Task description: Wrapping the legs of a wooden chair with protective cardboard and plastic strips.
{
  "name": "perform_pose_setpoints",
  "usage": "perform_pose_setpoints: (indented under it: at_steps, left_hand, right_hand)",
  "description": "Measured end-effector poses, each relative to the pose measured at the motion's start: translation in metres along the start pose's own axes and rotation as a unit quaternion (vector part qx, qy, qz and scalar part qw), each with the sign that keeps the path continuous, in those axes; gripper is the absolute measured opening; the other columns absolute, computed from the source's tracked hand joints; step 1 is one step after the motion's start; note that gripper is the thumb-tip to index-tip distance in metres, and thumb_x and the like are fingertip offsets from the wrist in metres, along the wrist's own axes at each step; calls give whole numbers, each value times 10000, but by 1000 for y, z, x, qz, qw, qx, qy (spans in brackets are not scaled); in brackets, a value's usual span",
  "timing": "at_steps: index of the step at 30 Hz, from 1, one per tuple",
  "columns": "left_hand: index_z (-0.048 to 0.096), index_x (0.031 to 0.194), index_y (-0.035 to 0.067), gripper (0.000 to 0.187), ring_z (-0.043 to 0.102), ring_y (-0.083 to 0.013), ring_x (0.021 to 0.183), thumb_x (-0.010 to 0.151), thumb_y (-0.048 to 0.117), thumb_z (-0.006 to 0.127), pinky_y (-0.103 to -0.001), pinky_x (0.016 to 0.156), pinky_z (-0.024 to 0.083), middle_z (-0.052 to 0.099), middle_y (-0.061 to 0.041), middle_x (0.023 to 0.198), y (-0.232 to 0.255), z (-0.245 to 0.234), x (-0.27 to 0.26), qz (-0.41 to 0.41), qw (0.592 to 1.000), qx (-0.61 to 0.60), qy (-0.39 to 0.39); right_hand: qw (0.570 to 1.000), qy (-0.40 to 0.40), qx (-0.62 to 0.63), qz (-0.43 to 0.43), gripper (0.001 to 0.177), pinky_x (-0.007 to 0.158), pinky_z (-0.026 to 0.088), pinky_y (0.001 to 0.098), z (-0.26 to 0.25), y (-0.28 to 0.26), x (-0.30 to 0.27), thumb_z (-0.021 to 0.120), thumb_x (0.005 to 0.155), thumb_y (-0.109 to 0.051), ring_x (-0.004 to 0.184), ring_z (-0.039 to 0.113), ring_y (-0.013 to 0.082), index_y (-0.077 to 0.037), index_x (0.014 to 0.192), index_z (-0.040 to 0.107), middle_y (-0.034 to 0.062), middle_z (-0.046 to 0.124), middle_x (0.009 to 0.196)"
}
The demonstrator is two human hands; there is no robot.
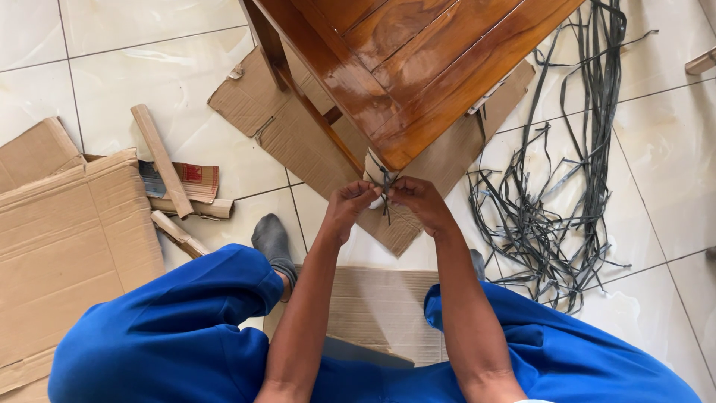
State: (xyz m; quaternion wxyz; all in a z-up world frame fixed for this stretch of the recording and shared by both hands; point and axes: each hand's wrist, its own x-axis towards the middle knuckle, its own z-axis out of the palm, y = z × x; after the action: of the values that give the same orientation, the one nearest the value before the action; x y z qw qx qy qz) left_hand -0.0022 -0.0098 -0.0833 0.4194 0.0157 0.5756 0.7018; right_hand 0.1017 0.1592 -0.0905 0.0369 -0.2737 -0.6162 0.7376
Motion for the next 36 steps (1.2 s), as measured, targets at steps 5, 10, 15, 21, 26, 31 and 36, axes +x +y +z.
perform_pose_setpoints:
  at_steps: [5, 10, 15, 21, 26, 31, 36]
  left_hand:
    - [770, 945, 111, 263, 639, -71, 780, 777, 241, 925, -218, 750, 523, 703, 16, 812, -4, -1, 4, 12, 1000, 15, 0]
    - [775, 948, 115, 271, 649, -67, 747, 755, 229, 927, -207, 735, 525, 701, 14, 795, -2, 3, 4, 14, 1000, 23, 4]
    - [754, 955, 43, 266, 710, -123, 738, 781, 175, 907, -211, 719, 582, 703, -53, 792, 0, 3, 3, 8, 1000, -11, -1]
    - [751, 956, 28, 223, 704, -148, 720, 781, 95, 873, -244, 703, 594, 683, -77, 770, 14, 3, -3, 29, 999, 27, -19]
    - [759, 946, 35, 197, 679, -130, 708, 777, 83, 850, -247, 699, 572, 674, -70, 751, 17, 4, -5, 51, 997, 54, -17]
    - [764, 934, 51, 182, 672, -116, 693, 779, 92, 849, -251, 682, 564, 679, -63, 747, 15, -1, -3, 62, 996, 68, -12]
    - [763, 949, 0, 194, 653, -143, 706, 787, 98, 808, -262, 709, 534, 671, -84, 742, 41, -1, -20, 52, 993, 105, -20]
  right_hand:
    - [999, 9, 34, 31, 205, 753, 593, 300, 10, -10, -5, 855, 864, -206, 742, 734, 171, -71, 909, 707, 77, 729, 805]
    - [996, 2, 53, 66, 220, 741, 621, 303, 7, -8, -2, 859, 844, -224, 736, 771, 185, -95, 914, 695, 84, 754, 811]
    - [992, -12, 89, 86, 210, 769, 651, 404, 8, -12, -4, 852, 849, -196, 781, 791, 260, -101, 889, 670, 114, 760, 846]
    - [991, -28, 91, 95, 187, 708, 661, 381, 12, -24, -12, 823, 864, -174, 749, 789, 243, -105, 871, 649, 96, 755, 810]
    - [990, -46, 90, 96, 155, 738, 668, 418, 10, -23, -12, 779, 905, -171, 753, 787, 243, -80, 925, 655, 110, 745, 825]
    - [993, -57, 67, 74, 168, 725, 671, 413, 5, -20, -11, 758, 934, -176, 742, 775, 211, -50, 984, 660, 95, 728, 846]
    - [995, -86, 19, 56, 227, 691, 662, 353, -2, -22, -16, 791, 908, -147, 731, 746, 185, 7, 1044, 694, 89, 707, 805]
